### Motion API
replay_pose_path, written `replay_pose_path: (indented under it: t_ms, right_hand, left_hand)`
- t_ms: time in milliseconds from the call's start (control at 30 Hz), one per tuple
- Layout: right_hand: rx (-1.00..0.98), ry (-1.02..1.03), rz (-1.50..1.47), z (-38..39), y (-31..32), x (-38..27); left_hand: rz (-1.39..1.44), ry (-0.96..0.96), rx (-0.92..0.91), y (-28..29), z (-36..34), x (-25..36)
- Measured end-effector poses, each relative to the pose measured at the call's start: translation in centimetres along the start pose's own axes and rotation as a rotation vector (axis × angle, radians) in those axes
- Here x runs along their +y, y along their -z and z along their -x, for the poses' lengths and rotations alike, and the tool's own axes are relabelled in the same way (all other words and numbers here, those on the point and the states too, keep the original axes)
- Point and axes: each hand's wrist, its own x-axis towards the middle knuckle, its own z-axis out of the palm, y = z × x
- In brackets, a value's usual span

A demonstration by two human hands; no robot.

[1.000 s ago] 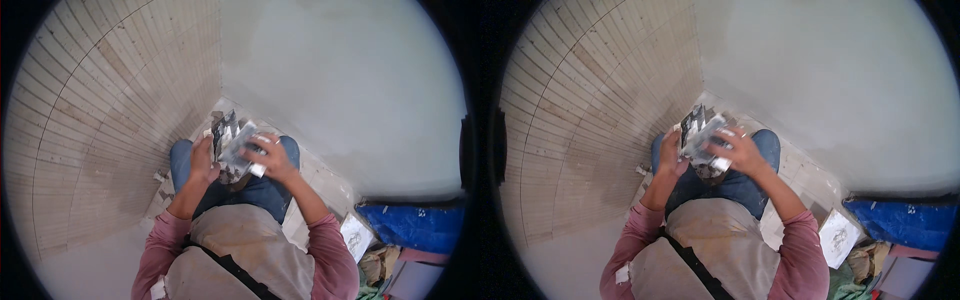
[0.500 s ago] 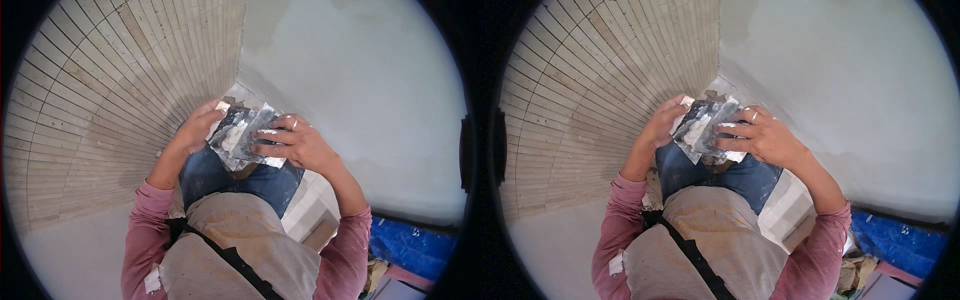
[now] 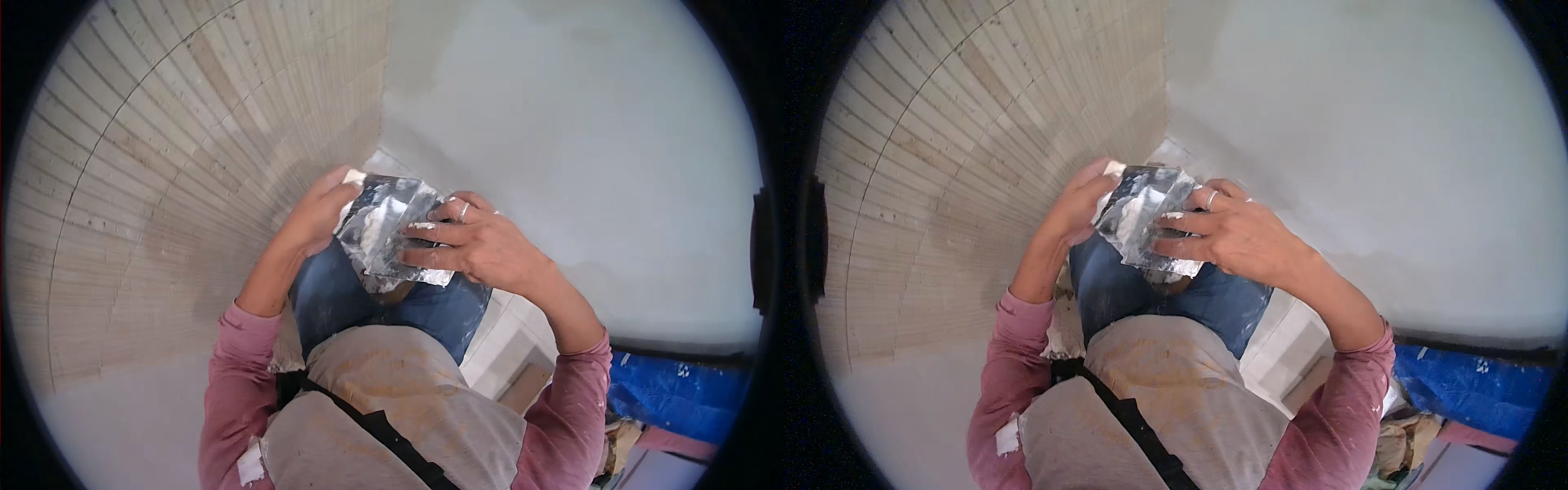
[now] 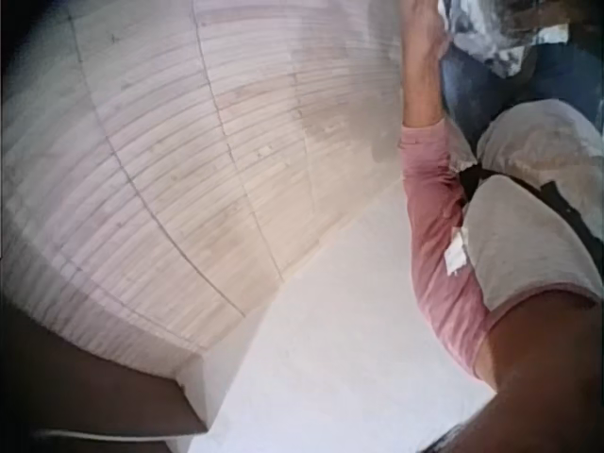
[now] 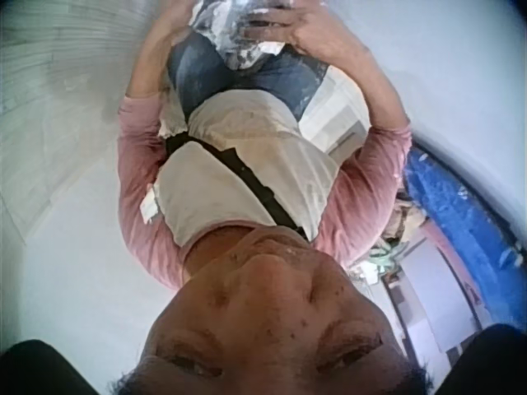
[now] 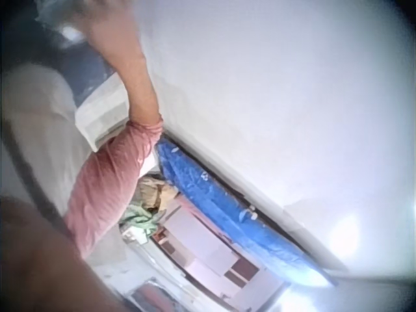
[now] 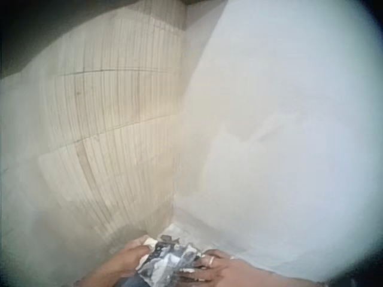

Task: The person applies white putty to a wall using two spatulas, picking up the putty from a board and spreading it across the wall surface. The person smooths the material into the corner and along the wall face.

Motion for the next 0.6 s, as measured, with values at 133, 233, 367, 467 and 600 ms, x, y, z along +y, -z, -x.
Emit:
replay_pose_path:
  t_ms: [133, 233, 367, 467, 600]
  right_hand:
    - [0.06, -0.192, -0.158, 3.1, -0.3, 2.7]
    - [0.468, -0.403, -0.376, 4.7, -0.7, 4.2]
    - [1.029, -0.72, -0.132, 6.5, 5.5, 5.6]
    - [1.088, -0.591, 0.594, 5.8, 13.1, 8.0]
    - [0.91, -0.691, 1.173, 3.7, 20.3, 10.7]
  left_hand:
    - [0.018, -0.157, 0.195, 2.2, -0.3, 1.8]
    - [-0.011, -0.321, 0.267, 7.1, 0.6, 5.7]
    - [-0.196, -0.52, 0.242, 8.3, 1.7, 14.9]
    - [-0.282, -0.614, 0.369, 5.9, 2.8, 21.6]
    - [-0.391, -0.613, 0.21, 6.4, 0.9, 27.0]
